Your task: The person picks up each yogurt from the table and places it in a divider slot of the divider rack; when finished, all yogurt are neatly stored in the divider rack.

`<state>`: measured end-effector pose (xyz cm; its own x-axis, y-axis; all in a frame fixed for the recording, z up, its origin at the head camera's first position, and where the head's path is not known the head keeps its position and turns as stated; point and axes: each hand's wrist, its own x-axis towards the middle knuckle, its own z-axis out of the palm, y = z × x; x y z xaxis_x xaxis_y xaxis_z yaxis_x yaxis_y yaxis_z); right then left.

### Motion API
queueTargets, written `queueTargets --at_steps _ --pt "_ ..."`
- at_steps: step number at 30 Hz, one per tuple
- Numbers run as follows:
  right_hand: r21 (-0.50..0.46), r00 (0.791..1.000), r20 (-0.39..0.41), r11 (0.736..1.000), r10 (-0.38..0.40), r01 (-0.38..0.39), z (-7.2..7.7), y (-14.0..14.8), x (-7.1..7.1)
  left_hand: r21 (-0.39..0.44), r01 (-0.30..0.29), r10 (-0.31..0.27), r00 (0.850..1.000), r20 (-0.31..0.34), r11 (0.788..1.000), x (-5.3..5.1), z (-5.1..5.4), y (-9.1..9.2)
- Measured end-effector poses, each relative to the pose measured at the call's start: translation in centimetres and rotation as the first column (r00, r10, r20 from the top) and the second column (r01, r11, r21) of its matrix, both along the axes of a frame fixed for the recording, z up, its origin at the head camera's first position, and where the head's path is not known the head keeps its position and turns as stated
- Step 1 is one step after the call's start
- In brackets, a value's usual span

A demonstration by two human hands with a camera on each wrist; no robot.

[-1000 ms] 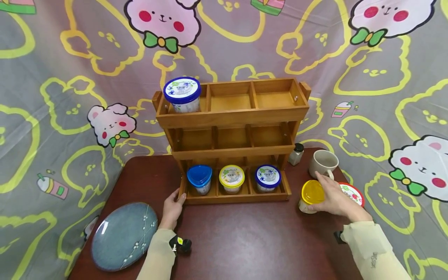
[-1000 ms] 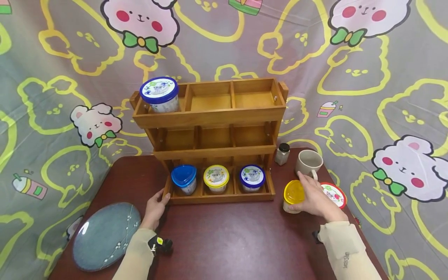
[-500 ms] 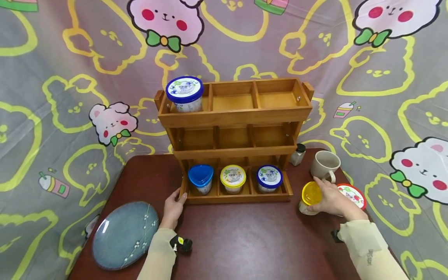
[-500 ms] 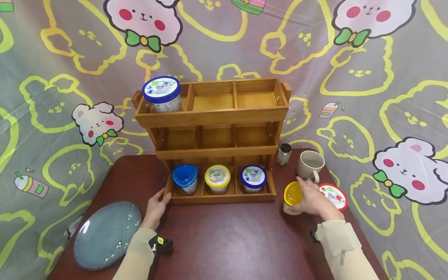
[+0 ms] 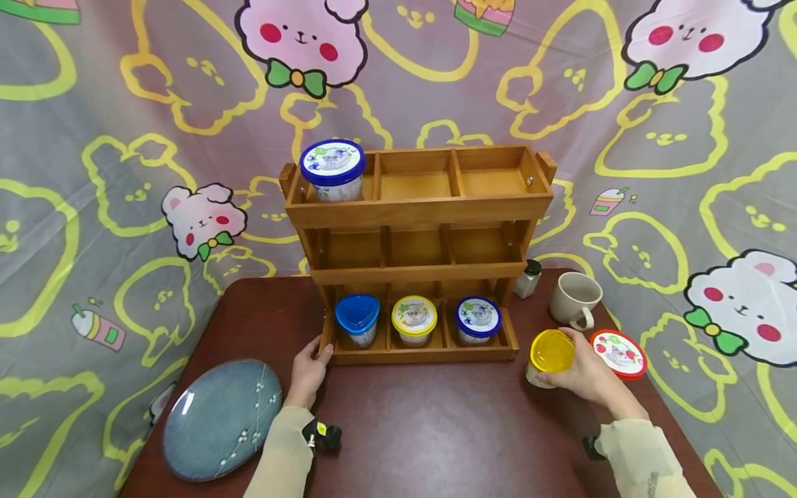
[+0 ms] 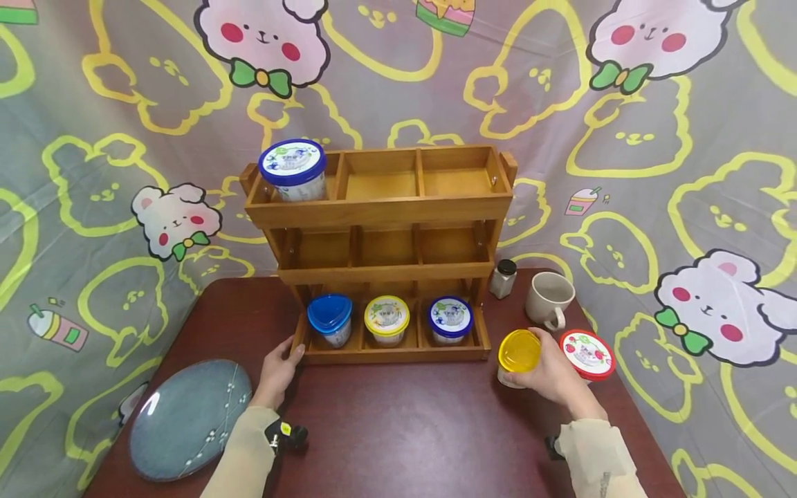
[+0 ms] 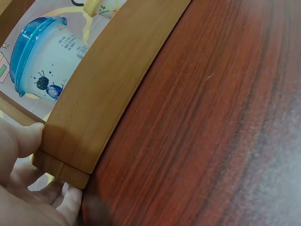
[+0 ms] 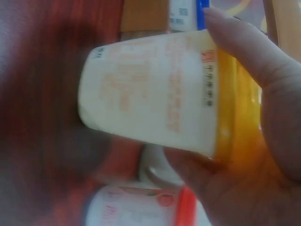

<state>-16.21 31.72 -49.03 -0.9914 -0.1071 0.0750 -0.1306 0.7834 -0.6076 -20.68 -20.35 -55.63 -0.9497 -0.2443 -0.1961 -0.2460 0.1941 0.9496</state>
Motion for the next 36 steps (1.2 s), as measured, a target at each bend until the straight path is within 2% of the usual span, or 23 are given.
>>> queueTargets --at_steps 4,12,15,18,23,28,33,36 --pt "-0.023 0.997 -0.023 0.997 -0.072 0.071 -0.8 -0.1 0.7 0.009 0.002 -0.002 1.000 0.009 1.000 0.0 0.0 0.0" --pt "-0.095 0.981 -0.111 0.984 -0.161 0.151 -2.5 -0.3 1.7 0.013 0.001 -0.001 1.000 0.012 1.000 0.1 -0.2 -0.1" --pt "-0.102 0.975 -0.112 0.978 -0.191 0.180 -2.7 -0.4 2.0 0.013 0.002 -0.002 1.000 0.000 1.000 0.1 -0.3 -0.2" --pt "-0.098 0.969 -0.101 0.972 -0.225 0.216 -2.1 -0.7 2.6 0.012 0.005 -0.005 1.000 -0.005 1.000 0.1 -0.3 -0.1" --pt "-0.105 0.956 -0.110 0.960 -0.272 0.261 0.7 -1.6 3.8 0.005 0.006 -0.006 1.000 -0.003 1.000 0.0 -0.1 -0.1" --pt "-0.112 0.950 -0.150 0.960 -0.273 0.258 4.9 -2.3 4.5 -0.003 0.005 -0.005 1.000 0.004 1.000 -0.1 -0.2 -0.1" --pt "-0.104 0.953 -0.147 0.962 -0.266 0.253 9.6 -2.7 4.9 -0.010 0.002 -0.002 1.000 0.013 1.000 -0.1 -0.3 -0.1" --pt "-0.096 0.952 -0.152 0.963 -0.265 0.252 11.9 -3.0 4.9 -0.007 -0.002 0.002 1.000 0.010 1.000 -0.1 -0.3 -0.1"
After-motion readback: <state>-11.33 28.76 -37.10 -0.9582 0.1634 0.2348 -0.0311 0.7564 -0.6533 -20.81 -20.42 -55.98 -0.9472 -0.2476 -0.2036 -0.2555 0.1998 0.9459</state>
